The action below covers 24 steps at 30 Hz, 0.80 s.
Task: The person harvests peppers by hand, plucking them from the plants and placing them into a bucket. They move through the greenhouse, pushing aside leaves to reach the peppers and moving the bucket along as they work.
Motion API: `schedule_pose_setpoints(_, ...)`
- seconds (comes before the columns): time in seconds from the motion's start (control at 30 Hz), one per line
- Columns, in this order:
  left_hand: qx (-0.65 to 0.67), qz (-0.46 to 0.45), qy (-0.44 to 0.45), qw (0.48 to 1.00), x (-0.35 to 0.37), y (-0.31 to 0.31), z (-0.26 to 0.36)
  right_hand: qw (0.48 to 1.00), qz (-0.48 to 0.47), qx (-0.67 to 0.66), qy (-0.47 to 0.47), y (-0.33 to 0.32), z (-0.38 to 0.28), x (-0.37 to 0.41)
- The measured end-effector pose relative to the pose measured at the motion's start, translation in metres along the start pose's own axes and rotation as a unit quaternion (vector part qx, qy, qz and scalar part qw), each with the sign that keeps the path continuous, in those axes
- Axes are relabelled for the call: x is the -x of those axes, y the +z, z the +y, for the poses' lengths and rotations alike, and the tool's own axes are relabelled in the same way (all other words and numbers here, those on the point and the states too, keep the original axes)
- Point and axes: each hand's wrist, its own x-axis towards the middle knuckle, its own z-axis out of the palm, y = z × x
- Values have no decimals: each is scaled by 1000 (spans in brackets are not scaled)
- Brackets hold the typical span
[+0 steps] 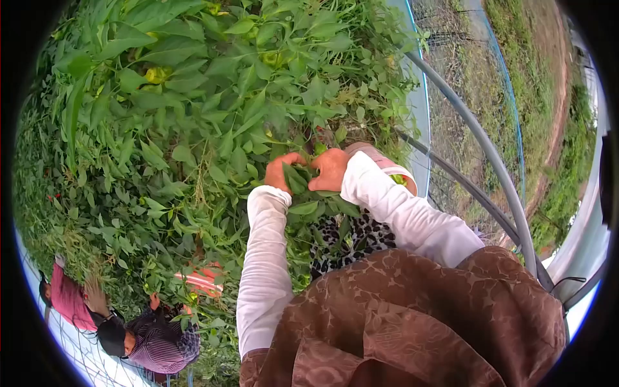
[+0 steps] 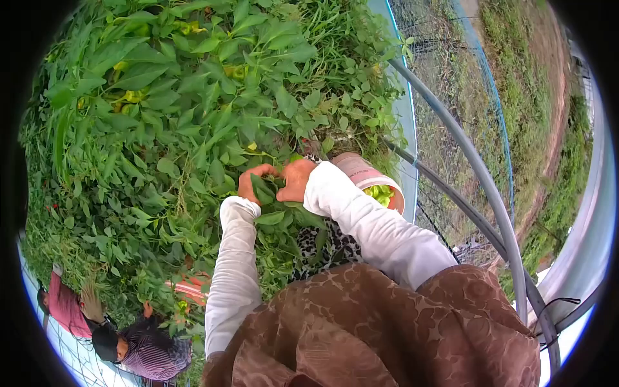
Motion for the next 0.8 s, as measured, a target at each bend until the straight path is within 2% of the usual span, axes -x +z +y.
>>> schedule_pose_setpoints(0.07,-24,-86,22,996,2,5,-10,999,22,-22,-19,1,0,21)
schedule_pose_setpoints(0.1,-23,-90,-9,996,25,-2,-11,996,5,-88,-23,7,-12,33)
schedule_pose_setpoints(0.17,155,-193,26,969,14,10,-9,986,-12,-167,25,-7,-3,47)
schedule_pose_setpoints(0.2,114,-164,-30,979,9,6,-13,982,-8,-188,10,-9,1,46)
schedule_pose_setpoints(0.23,113,-167,-23,979,2,3,6,979,0,-204,6,-11,9,49)
schedule_pose_setpoints(0.27,31,-148,-45,988,-2,2,24,965,13,-259,19,-5,13,53)
schedule_pose_setpoints(0.3,-52,-123,-71,988,-1,3,37,966,10,-259,21,-2,10,57)
schedule_pose_setpoints(0.33,-144,-3,73,987,2,11,41,958,-15,-287,-7,-1,4,61)
schedule_pose_setpoints(0.37,-215,146,66,963,-9,21,7,948,-37,-315,-36,-1,-4,66)
schedule_pose_setpoints(0.4,-156,151,-13,976,-7,9,7,915,-67,-391,-73,-4,-20,76)
schedule_pose_setpoints(0.43,-94,151,-90,980,-2,-5,5,935,-122,-318,-103,-12,-28,82)
schedule_pose_setpoints(0.5,-154,50,35,986,6,-27,-51,890,-98,-422,-142,-13,-31,90)
schedule_pose_setpoints(0.53,-160,14,22,987,15,-43,-36,858,-96,-487,-132,-21,-31,91)
schedule_pose_setpoints(0.57,-202,31,-64,977,22,-55,-19,822,-90,-549,-120,-33,-28,89)
schedule_pose_setpoints(0.6,-158,73,-106,979,26,-71,17,815,-87,-561,-117,-45,-22,85)
schedule_pose_setpoints(0.63,-215,128,-90,964,25,-89,54,768,-88,-628,-90,-54,-16,86)
schedule_pose_setpoints(0.67,-177,253,11,951,19,-98,72,728,-66,-671,-122,-57,-9,82)
schedule_pose_setpoints(0.7,-77,342,132,927,2,-107,83,688,-46,-707,-158,-62,-3,76)
schedule_pose_setpoints(0.73,-50,363,155,917,-15,-116,103,693,-45,-701,-160,-72,-4,71)
schedule_pose_setpoints(0.8,-4,331,182,926,-58,-122,128,633,23,-735,-243,-90,-9,69)
